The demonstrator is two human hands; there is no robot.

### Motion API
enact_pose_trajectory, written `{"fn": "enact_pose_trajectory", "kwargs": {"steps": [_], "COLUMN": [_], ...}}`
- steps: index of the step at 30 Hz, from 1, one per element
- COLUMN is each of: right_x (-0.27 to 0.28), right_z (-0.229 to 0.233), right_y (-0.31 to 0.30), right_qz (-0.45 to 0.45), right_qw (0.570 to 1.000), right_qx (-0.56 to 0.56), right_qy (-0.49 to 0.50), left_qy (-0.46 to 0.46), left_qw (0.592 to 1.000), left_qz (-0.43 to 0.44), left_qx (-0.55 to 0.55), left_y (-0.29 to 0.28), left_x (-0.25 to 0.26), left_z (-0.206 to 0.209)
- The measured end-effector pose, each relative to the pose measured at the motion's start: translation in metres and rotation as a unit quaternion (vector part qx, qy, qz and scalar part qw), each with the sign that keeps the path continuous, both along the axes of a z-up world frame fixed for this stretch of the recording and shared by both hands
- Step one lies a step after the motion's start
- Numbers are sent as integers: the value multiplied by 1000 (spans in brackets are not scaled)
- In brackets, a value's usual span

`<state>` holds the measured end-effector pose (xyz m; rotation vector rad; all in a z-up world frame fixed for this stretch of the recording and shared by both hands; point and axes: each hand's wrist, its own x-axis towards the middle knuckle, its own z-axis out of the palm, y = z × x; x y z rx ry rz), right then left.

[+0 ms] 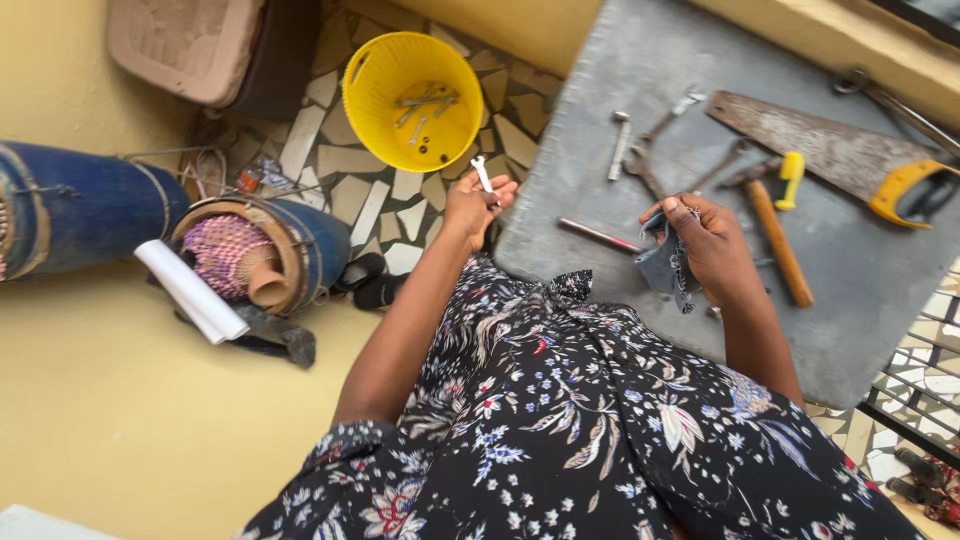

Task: The person cleans various metal tools by hand using a piece of cloth.

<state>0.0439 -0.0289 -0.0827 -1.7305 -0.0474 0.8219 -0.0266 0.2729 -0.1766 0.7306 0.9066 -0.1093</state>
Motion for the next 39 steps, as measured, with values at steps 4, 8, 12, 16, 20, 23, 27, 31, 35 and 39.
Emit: {"fn": "enact_pose_trajectory", "kwargs": {"steps": [4,8,12,16,20,23,27,31,35,39], "right_x": [5,8,8,10,18,19,18,15,12,10], "right_z": [-10,-19,-21,-24,-23,-20,-17,-16,-18,-17], "right_y": [49,81,88,90,93,95,100,106,105,100], "right_qz": [45,109,149,126,152,157,155,144,152,132], "right_qw": [993,970,953,955,946,934,926,932,934,939], "right_qx": [-109,-213,-245,-262,-270,-308,-333,-331,-317,-309], "right_qy": [2,-50,-101,-58,-95,-87,-84,-45,-67,-70], "left_qy": [20,66,148,219,221,194,142,132,138,146], "left_qw": [1000,997,989,969,970,976,985,982,979,978], "left_qz": [-8,-19,4,-55,-40,-49,-57,-94,-107,-99], "left_qx": [-11,40,22,95,90,81,84,98,104,108], "left_y": [55,93,121,144,162,171,179,184,184,182], "left_x": [4,16,29,41,54,61,71,76,79,79], "left_z": [23,39,47,50,55,68,81,75,65,61]}}
